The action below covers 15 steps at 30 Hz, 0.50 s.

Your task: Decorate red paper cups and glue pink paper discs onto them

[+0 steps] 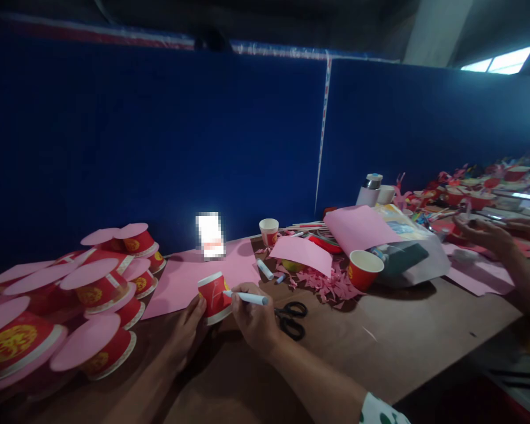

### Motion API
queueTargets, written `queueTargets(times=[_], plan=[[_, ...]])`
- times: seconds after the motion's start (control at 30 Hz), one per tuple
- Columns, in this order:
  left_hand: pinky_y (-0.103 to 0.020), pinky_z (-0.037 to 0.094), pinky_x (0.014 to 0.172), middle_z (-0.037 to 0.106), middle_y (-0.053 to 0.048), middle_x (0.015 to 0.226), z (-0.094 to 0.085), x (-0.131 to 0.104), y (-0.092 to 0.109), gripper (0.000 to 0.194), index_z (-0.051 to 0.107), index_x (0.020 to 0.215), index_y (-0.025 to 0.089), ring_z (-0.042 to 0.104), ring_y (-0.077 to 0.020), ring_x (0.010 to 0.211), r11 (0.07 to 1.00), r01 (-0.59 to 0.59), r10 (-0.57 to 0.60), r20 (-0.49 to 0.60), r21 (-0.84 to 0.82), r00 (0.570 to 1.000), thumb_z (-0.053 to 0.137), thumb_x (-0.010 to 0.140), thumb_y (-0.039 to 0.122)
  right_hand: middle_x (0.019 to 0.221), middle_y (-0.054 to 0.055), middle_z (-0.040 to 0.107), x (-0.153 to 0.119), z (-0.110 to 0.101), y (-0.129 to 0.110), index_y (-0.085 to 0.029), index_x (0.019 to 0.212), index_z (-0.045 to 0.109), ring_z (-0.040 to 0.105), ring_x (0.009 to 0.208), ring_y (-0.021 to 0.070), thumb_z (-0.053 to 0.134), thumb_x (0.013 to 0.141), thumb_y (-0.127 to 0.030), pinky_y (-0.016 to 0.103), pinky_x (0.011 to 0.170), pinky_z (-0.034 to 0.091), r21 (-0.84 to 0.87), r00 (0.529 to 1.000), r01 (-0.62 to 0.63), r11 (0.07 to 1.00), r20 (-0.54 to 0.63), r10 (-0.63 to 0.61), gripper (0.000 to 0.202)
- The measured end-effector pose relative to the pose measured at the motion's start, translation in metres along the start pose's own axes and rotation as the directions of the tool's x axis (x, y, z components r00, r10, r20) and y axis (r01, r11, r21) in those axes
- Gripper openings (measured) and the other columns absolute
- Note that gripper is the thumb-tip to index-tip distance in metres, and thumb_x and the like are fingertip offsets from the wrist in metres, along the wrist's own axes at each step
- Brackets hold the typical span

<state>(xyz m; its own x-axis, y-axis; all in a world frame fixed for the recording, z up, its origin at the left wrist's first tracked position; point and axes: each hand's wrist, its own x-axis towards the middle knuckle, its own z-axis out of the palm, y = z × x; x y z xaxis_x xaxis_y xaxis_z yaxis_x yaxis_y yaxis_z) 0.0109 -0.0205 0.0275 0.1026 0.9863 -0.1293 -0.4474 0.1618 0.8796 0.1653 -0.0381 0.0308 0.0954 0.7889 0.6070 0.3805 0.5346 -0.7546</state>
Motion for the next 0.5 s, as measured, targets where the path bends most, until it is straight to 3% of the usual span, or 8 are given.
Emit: queueTargets(times=[0.2, 0.5], plan=[[-0.030, 0.051, 0.080, 0.071, -0.004, 0.090, 0.0024, -0.0023, 0.0028, 0.040, 0.064, 0.100, 0.018, 0.065, -0.0213, 0.088, 0.999, 0.025, -0.024, 0.045, -0.025, 0.999, 0.074, 0.065, 0.036, 0.076, 0.003, 0.059, 0.0005, 0.0003, 0.0004, -0.018, 0.088, 0.056, 0.054, 0.061, 0.0131, 0.046, 0.088, -0.023, 0.022, 0.054, 0.044, 0.027, 1.000, -0.008, 1.000, -0.004, 0.008, 0.011], [-0.023, 0.052, 0.069, 0.071, -0.002, 0.085, 0.0023, -0.0001, 0.0019, 0.042, 0.066, 0.092, 0.019, 0.066, -0.0169, 0.079, 1.000, 0.013, -0.014, -0.050, -0.021, 0.999, 0.078, 0.057, 0.038, 0.075, 0.003, 0.060, 0.0028, -0.0019, -0.0022, -0.018, 0.087, 0.055, 0.055, 0.064, 0.0138, 0.046, 0.086, -0.020, 0.023, 0.059, 0.045, -0.004, 1.000, 0.009, 1.000, -0.005, -0.009, 0.009]])
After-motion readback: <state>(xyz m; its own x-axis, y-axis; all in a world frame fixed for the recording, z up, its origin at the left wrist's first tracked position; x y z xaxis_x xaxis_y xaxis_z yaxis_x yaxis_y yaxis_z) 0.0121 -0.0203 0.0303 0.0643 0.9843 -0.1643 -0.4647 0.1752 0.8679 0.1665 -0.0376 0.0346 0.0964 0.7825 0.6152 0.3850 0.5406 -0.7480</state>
